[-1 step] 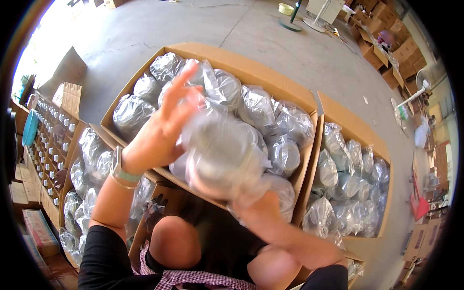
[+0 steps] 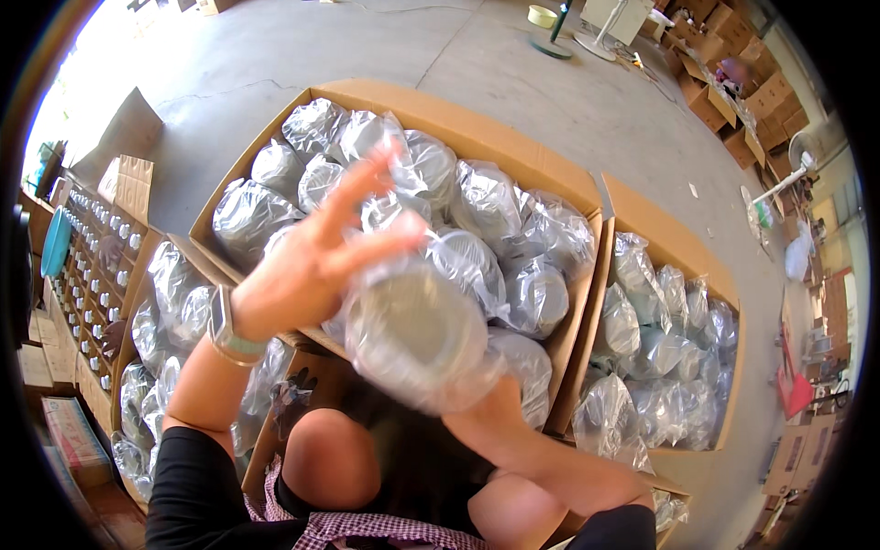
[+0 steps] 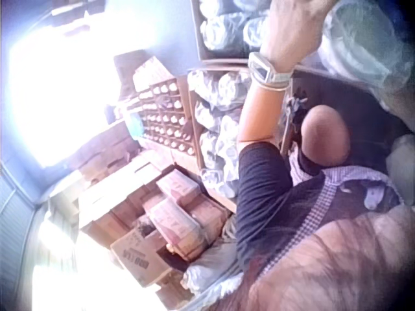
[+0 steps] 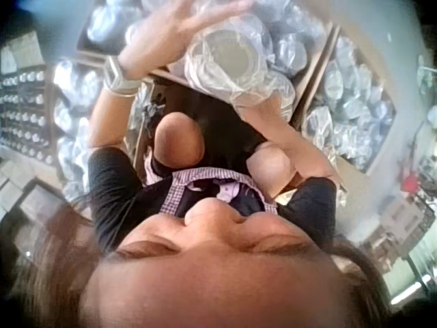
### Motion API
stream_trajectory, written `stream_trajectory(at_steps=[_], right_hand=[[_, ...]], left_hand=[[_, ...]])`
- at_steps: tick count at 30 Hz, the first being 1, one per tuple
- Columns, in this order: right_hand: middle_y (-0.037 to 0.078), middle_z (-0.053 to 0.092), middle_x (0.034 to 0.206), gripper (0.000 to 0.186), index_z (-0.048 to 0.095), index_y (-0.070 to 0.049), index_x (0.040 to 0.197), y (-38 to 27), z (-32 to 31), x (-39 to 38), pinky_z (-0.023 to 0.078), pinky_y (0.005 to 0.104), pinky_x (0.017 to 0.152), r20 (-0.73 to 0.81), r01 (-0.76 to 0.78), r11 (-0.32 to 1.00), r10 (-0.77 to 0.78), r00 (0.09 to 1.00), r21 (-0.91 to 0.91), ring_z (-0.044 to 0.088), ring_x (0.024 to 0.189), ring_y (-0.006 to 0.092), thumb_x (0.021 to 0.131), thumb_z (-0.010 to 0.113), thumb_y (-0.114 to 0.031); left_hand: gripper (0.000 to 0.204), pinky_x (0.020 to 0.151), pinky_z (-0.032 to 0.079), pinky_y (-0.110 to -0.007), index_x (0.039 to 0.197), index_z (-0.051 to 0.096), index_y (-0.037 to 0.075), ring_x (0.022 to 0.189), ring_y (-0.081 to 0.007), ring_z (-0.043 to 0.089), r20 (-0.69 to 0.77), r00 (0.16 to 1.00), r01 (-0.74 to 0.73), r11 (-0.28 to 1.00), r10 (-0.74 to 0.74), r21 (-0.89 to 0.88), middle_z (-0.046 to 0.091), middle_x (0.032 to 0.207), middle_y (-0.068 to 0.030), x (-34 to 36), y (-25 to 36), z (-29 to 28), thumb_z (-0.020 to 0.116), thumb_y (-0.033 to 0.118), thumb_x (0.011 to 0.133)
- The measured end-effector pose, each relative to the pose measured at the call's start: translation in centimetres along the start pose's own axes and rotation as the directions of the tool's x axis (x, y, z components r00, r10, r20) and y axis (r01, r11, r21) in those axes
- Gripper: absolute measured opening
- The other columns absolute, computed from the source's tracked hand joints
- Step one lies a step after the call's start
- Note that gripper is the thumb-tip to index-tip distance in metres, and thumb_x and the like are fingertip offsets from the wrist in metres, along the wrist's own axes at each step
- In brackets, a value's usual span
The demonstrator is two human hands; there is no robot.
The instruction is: The person applies stickers from a sheet onto thermos flasks, removes the flasks from plastic bags, and places them into cardboard boxes.
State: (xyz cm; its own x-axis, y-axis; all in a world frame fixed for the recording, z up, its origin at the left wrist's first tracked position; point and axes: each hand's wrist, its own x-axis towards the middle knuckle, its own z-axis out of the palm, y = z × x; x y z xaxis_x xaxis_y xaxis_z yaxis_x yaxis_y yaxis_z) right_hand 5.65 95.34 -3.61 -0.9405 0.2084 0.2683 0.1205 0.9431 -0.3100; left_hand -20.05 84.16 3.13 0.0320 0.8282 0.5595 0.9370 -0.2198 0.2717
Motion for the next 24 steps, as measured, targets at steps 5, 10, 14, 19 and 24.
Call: stream_trajectory(at_steps=[5,10,14,19,24], right_hand=[[0.013,0.073,0.111,0.036,0.07,-0.011,0.121,0.2,0.0,-0.2,0.055,0.0457,0.088,0.326,-0.196,0.969,0.139,0.935,0.149,0.07,0.104,0.0331,0.088,0.071,-0.026],[0.011,0.074,0.113,0.035,0.071,-0.013,0.121,-0.6,0.1,-2.5,0.055,0.0415,0.089,0.125,-0.308,0.805,0.285,0.95,0.507,0.071,0.107,0.0289,0.088,0.072,-0.026],[0.012,0.072,0.11,0.036,0.068,-0.012,0.118,0.4,1.2,-3.2,0.057,0.0414,0.079,0.171,-0.212,0.937,0.169,0.971,0.278,0.072,0.095,0.0302,0.087,0.073,-0.029],[0.01,0.074,0.09,0.026,0.076,-0.01,0.087,4.2,8.5,2.6,0.057,0.0456,0.067,0.472,-0.03,0.99,0.091,0.877,-0.136,0.07,0.071,0.0337,0.091,0.065,-0.033],[0.02,0.073,0.091,0.051,0.075,0.002,0.089,5.1,-2.0,7.3,0.056,0.0454,0.085,0.561,-0.209,0.977,0.145,0.815,0.051,0.071,0.091,0.038,0.084,0.078,-0.049]], left_hand=[[0.08,0.084,0.06,-0.041,0.146,0.05,0.02,0.102,-0.0346,0.07,0.573,0.815,0.157,0.984,-0.083,-0.08,0.064,0.128,-0.0103,-0.7,1.0,1.2,0.078,0.005,0.072],[0.083,0.085,0.059,-0.045,0.149,0.048,0.021,0.102,-0.0403,0.068,0.624,0.781,0.238,0.908,0.033,-0.345,0.054,0.139,-0.0166,1.4,6.0,-2.5,0.078,0.014,0.071],[0.071,0.088,0.058,-0.049,0.141,0.057,0.02,0.117,-0.0452,0.061,0.421,0.906,-0.008,0.994,-0.038,0.109,0.049,0.142,-0.0193,-0.2,9.7,-1.0,0.079,0.023,0.073],[0.067,0.089,0.054,-0.049,0.132,0.06,0.014,0.107,-0.0404,0.061,0.376,0.802,0.435,0.885,-0.464,0.165,0.055,0.124,-0.0172,-0.6,1.7,6.4,0.084,0.031,0.072],[0.065,0.08,0.057,-0.048,0.127,0.059,0.012,0.098,-0.039,0.063,0.239,0.872,0.397,0.903,-0.427,0.165,0.056,0.114,-0.0179,-0.5,0.4,8.7,0.083,0.038,0.073]])
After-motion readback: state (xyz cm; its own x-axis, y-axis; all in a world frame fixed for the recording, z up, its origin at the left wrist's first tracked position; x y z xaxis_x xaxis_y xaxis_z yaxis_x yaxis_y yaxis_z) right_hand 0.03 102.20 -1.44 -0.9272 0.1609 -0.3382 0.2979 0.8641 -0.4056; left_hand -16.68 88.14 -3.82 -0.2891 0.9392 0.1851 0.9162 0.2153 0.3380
